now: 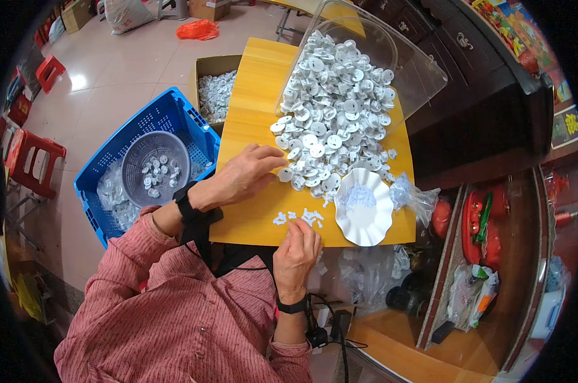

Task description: Manually assembling small white plastic components by inserting pieces together.

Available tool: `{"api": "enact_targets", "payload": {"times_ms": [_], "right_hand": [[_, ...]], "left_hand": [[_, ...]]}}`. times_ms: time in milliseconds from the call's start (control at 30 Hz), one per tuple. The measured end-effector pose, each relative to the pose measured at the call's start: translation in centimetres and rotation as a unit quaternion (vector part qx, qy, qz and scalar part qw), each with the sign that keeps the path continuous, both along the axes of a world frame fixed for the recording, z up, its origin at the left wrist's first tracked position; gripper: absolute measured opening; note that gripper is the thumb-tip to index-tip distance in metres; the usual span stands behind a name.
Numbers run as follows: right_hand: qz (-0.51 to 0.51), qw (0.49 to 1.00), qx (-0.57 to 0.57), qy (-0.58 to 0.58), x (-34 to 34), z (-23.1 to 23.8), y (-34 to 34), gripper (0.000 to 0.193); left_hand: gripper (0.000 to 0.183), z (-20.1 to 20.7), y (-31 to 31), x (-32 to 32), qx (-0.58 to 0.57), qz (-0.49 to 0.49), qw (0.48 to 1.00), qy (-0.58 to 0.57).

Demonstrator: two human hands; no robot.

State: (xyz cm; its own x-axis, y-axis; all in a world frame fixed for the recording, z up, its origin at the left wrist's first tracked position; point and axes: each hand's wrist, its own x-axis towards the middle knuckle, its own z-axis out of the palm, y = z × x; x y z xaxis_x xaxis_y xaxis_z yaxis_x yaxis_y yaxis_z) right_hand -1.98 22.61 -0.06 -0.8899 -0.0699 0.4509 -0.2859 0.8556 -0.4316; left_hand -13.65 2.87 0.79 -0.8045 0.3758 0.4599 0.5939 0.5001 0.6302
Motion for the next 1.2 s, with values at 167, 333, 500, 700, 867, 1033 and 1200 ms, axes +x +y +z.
{"api": "enact_targets", "payload": {"times_ms": [167,333,500,700,867,1033,1200], "right_hand": [[-0.025,0.998,0.052,0.015,-0.2,-0.4,0.4,0.022],[-0.016,0.995,0.095,0.005,-0.3,0.0,0.3,0.021],[-0.008,1.000,0.018,0.016,0.2,-0.7,0.9,0.019],[-0.006,0.999,0.030,0.014,0.7,-0.3,0.9,0.027],[0.038,0.987,0.147,-0.046,1.6,1.3,0.6,0.042],[0.065,0.986,0.127,-0.085,2.3,2.6,0.4,0.042],[0.061,0.993,0.088,-0.046,2.6,1.0,1.1,0.032]], "left_hand": [[0.035,0.3,0.9,-1.0,-0.093,-0.072,0.993,-0.007],[0.023,-0.5,0.5,-1.1,-0.096,-0.072,0.992,-0.046],[0.015,-1.0,0.2,-0.4,-0.067,-0.039,0.996,-0.047],[0.018,-0.5,-0.6,1.2,-0.118,-0.033,0.991,-0.049],[0.014,-0.8,-1.2,2.7,-0.042,-0.038,0.998,-0.039],[0.023,-1.1,-2.4,4.0,0.045,-0.029,0.995,-0.089],[0.026,-1.7,-2.5,5.1,0.108,0.003,0.979,-0.173]]}}
